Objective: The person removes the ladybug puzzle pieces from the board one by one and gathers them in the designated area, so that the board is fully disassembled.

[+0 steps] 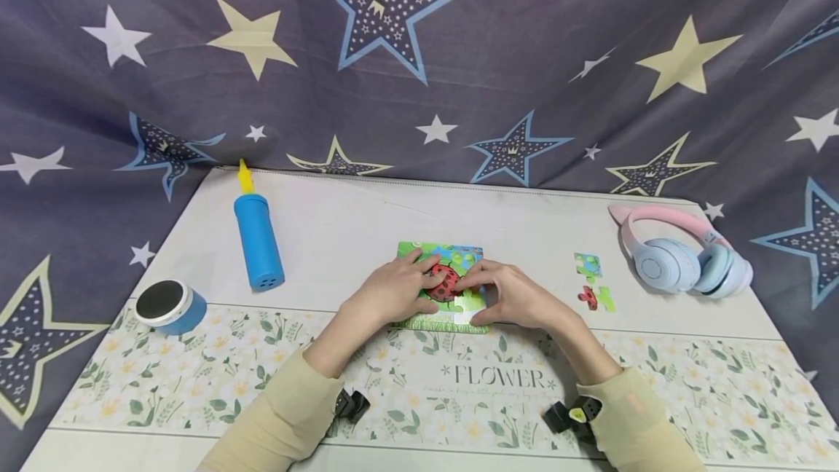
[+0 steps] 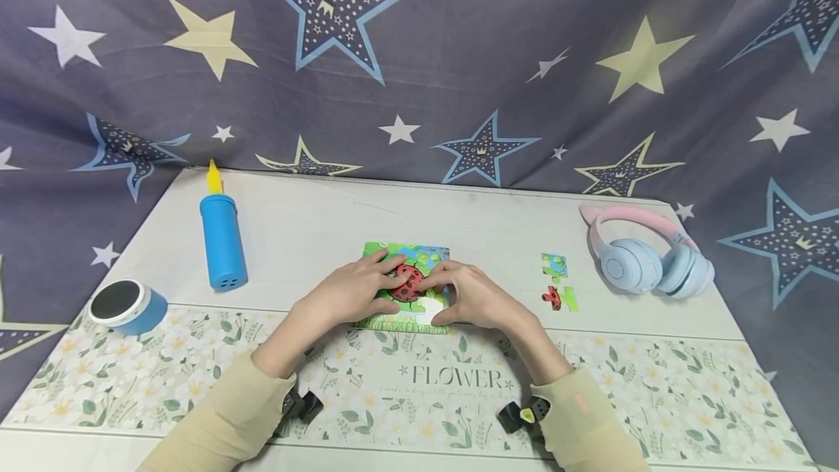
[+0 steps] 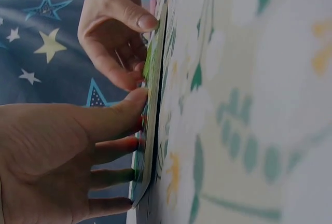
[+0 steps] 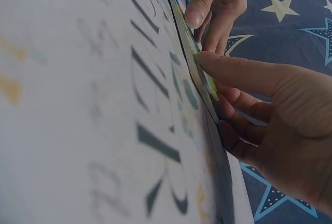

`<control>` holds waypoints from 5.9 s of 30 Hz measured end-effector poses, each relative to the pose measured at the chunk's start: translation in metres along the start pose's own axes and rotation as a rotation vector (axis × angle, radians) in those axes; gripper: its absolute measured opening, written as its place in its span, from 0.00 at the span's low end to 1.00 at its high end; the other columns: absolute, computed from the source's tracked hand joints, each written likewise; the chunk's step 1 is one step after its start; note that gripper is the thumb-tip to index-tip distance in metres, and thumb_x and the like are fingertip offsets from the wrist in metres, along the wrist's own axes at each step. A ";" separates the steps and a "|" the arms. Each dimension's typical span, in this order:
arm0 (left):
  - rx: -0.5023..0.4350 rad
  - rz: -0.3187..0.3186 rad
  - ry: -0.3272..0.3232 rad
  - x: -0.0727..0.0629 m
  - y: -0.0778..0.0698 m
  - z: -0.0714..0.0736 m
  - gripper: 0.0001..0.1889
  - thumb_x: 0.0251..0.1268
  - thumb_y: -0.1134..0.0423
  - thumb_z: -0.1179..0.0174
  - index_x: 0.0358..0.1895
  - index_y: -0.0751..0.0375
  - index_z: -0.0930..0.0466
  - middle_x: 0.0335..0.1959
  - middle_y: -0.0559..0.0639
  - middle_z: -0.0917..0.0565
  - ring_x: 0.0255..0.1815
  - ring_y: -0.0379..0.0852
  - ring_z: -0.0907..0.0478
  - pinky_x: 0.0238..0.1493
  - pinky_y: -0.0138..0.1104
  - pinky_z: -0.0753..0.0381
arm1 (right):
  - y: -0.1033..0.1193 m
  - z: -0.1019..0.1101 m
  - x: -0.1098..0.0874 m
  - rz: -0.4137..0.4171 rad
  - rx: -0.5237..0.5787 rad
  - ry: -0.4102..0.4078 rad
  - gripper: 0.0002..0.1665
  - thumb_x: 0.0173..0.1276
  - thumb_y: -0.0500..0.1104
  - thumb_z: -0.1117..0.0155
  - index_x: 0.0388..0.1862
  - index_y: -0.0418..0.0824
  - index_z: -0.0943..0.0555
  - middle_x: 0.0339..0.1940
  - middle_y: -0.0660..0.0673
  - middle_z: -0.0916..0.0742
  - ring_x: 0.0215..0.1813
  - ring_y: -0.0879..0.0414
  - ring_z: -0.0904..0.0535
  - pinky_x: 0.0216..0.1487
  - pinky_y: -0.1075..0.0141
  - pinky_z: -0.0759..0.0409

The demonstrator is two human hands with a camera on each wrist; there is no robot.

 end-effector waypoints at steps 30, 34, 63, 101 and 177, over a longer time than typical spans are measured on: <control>0.025 0.082 -0.033 0.003 0.000 -0.001 0.32 0.66 0.43 0.33 0.72 0.43 0.25 0.84 0.45 0.40 0.86 0.57 0.48 0.78 0.56 0.32 | 0.005 0.002 -0.002 0.012 -0.032 0.001 0.36 0.52 0.41 0.15 0.63 0.50 0.15 0.58 0.52 0.12 0.61 0.54 0.17 0.61 0.53 0.16; 0.029 0.083 -0.035 0.003 0.001 -0.002 0.32 0.65 0.44 0.32 0.72 0.43 0.25 0.84 0.45 0.40 0.86 0.57 0.47 0.78 0.56 0.32 | 0.004 0.000 -0.003 0.006 -0.026 0.015 0.36 0.52 0.41 0.15 0.63 0.50 0.15 0.60 0.52 0.13 0.64 0.53 0.18 0.65 0.51 0.18; 0.006 0.074 -0.031 0.001 0.000 0.000 0.31 0.67 0.46 0.33 0.72 0.47 0.25 0.84 0.47 0.41 0.86 0.58 0.48 0.80 0.57 0.35 | -0.026 0.053 -0.059 0.022 -0.134 -0.179 0.34 0.50 0.44 0.14 0.59 0.50 0.13 0.56 0.57 0.10 0.59 0.62 0.18 0.63 0.66 0.19; 0.002 0.074 -0.029 0.001 -0.001 0.000 0.31 0.68 0.45 0.33 0.72 0.47 0.24 0.84 0.47 0.41 0.86 0.57 0.48 0.79 0.56 0.34 | -0.091 0.087 -0.182 -0.101 0.003 -0.182 0.34 0.49 0.38 0.14 0.58 0.41 0.13 0.50 0.54 0.09 0.48 0.70 0.15 0.51 0.81 0.18; 0.064 0.037 0.074 -0.012 0.012 -0.002 0.40 0.65 0.38 0.35 0.79 0.39 0.35 0.86 0.60 0.53 0.87 0.62 0.55 0.81 0.60 0.39 | -0.017 0.029 0.043 -0.176 0.197 -0.336 0.25 0.66 0.37 0.26 0.61 0.37 0.17 0.50 0.38 0.09 0.48 0.48 0.12 0.55 0.54 0.13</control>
Point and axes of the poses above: each hand's wrist, its own x-axis towards the middle knuckle, its own z-axis out of the back of the hand, y = z × x, the point moved 8 cm from there along x, towards the middle knuckle
